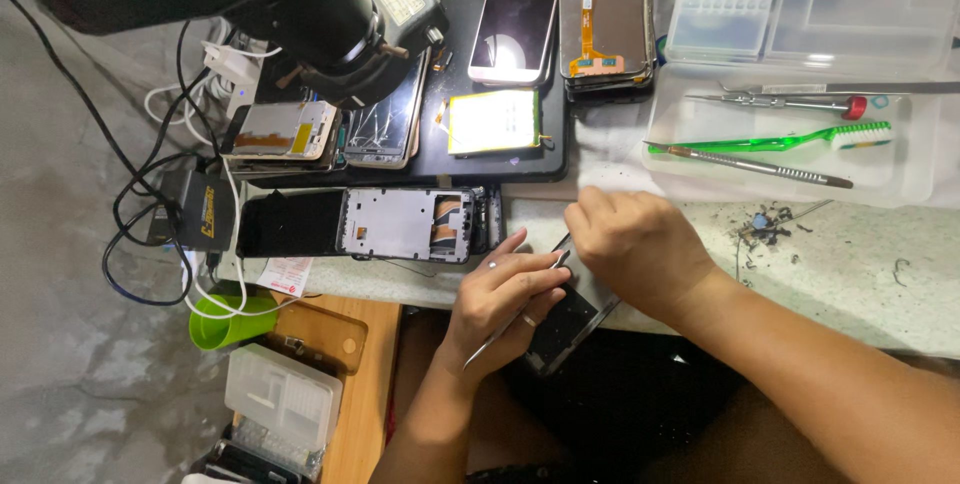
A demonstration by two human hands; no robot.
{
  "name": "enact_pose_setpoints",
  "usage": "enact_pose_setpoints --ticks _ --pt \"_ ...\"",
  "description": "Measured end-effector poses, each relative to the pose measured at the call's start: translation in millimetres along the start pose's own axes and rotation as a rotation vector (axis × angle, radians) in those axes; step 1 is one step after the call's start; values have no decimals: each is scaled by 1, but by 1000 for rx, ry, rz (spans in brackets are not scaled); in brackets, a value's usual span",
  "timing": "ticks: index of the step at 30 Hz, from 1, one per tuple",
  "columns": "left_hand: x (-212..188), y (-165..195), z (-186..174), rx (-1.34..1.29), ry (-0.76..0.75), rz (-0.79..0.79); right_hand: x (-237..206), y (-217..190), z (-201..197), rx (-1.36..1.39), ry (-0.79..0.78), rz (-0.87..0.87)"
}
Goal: The person uses a metal prying tool to carefully remove a thin metal shielding plate from the interior of a disassembled smartphone. They work around the edges of the plate to detach it from the phone's frame.
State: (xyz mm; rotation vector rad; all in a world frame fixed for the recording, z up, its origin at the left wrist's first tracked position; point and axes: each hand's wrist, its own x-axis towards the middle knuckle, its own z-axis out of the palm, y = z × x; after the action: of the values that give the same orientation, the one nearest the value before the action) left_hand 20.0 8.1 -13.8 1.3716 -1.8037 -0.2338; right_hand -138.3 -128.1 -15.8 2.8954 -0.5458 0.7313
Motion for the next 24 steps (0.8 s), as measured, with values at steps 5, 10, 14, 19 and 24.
enact_pose_setpoints --ticks 5,10,14,19,24 --pt "0 1 0 -3 11 -1 0 6 -5 31 -21 14" --pt "0 1 2 18 43 16 -8 21 -19 60 -50 48" --pt "0 1 3 19 55 24 -24 28 -38 121 -172 263" --pt "1 3 4 12 57 17 -30 32 -43 56 -302 366" --pt "2 3 1 10 52 23 -14 24 -16 356 -18 198"
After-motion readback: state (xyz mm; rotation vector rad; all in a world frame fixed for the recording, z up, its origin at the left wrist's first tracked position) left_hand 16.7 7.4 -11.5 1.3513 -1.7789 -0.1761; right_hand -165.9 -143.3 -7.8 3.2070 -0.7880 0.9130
